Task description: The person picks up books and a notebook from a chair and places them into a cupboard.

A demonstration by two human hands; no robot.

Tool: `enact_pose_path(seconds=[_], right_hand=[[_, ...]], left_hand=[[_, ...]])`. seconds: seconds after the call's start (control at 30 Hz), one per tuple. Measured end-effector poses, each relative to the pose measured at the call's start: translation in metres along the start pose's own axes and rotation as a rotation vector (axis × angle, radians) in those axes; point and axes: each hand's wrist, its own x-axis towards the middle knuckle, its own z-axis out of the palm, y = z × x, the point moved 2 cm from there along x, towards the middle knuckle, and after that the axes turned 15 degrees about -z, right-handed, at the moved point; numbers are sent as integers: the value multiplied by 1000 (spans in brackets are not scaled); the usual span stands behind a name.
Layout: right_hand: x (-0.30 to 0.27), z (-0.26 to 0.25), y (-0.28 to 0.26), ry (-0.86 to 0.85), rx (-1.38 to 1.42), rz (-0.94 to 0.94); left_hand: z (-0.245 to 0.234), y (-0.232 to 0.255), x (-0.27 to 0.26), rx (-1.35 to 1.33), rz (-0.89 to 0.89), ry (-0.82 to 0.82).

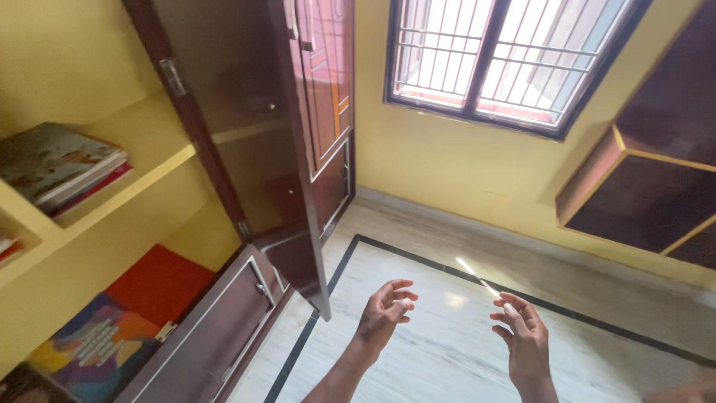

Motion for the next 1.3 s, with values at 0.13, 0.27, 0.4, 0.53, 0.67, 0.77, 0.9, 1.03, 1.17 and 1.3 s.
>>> enact_pose_path(seconds=[0.13, 0.27, 0.4, 0.53, 0.67, 0.77, 0.9, 1.03, 1.17, 1.3], right_hand=[[8, -21, -9, 54, -24, -3], [22, -40, -17, 112, -43, -35], [26, -63, -21, 169, -47, -44], [33, -79, -31, 234, -80, -53], [41, -90, -45, 294, -116, -62], [50, -99, -51, 330, -130, -65], [59, -119, -52, 381, -144, -70], [66, -142, -49, 473, -179, -76], [66, -162, -47, 548, -170, -87], [61, -180, -46, 634, -184, -82]], left_hand=[[24, -2, 32, 16, -24, -19], [47, 3, 61, 22, -41, -82], [68, 2, 82, 40, -74, -130], [87, 7, 105, 83, -113, -165], [108, 12, 130, 89, -132, -249], [124, 15, 152, 100, -140, -307], [143, 18, 178, 116, -145, -369], [164, 22, 204, 141, -157, -409], [180, 24, 224, 156, -164, -476], [204, 27, 239, 174, -172, -529]])
